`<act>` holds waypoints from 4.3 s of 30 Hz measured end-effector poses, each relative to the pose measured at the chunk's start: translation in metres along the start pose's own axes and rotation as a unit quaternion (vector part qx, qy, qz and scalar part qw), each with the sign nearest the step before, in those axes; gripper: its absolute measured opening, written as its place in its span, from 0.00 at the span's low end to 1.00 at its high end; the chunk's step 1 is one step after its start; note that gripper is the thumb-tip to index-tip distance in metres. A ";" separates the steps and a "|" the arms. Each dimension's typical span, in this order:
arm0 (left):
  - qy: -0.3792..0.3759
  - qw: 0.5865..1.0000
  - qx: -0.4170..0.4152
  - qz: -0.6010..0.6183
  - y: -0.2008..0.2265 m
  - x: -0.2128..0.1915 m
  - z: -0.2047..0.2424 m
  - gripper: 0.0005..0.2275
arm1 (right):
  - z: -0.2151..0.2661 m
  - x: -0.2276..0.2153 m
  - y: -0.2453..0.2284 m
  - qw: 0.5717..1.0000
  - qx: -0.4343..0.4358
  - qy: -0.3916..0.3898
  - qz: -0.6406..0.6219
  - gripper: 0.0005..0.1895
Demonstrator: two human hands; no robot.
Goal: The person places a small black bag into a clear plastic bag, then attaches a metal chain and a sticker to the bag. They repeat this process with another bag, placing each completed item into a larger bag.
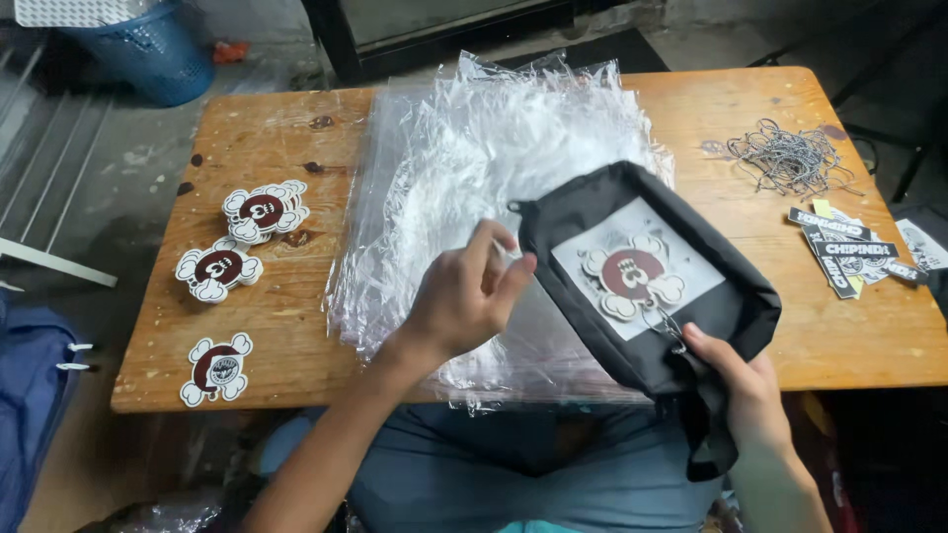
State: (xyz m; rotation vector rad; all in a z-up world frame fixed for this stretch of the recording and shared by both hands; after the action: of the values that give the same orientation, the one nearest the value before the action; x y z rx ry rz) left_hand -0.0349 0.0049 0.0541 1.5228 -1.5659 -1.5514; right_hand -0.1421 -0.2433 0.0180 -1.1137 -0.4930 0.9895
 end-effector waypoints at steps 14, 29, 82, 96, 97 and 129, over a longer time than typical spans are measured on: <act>-0.273 0.943 -0.013 -0.189 -0.067 0.022 0.019 0.07 | -0.045 -0.069 0.061 0.994 -0.006 0.075 0.080 0.12; -0.021 0.999 0.012 0.042 -0.031 0.024 -0.013 0.06 | -0.029 -0.188 0.083 0.958 -0.030 -0.012 0.285 0.17; 0.000 0.949 0.048 -0.311 0.011 0.027 0.075 0.29 | -0.058 0.113 0.000 0.930 -0.017 -0.210 -0.302 0.26; 0.079 0.964 -0.036 -0.250 -0.009 0.005 0.093 0.04 | -0.032 0.104 0.018 0.947 0.227 0.013 -0.225 0.19; 0.078 0.964 -0.035 -0.250 -0.010 0.006 0.093 0.04 | -0.037 0.103 0.032 0.947 0.227 0.014 -0.226 0.19; -0.094 0.950 -0.106 -0.278 -0.038 -0.001 0.112 0.20 | 0.049 0.052 0.032 0.963 0.118 -0.017 -0.241 0.24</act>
State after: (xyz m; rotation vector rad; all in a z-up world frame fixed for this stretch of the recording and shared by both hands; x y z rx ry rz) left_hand -0.1193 0.0588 -0.0082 1.8291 -1.0520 -2.1441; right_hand -0.1665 -0.1703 0.0014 -0.7146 -0.6215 0.6191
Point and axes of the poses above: each hand's wrist, its own z-axis away from the middle knuckle, its own x-axis out of the palm, y = z × x, the point moved 5 cm from there along -z, towards the middle knuckle, and after that the axes turned 13 degrees about z, right-handed, at the moved point
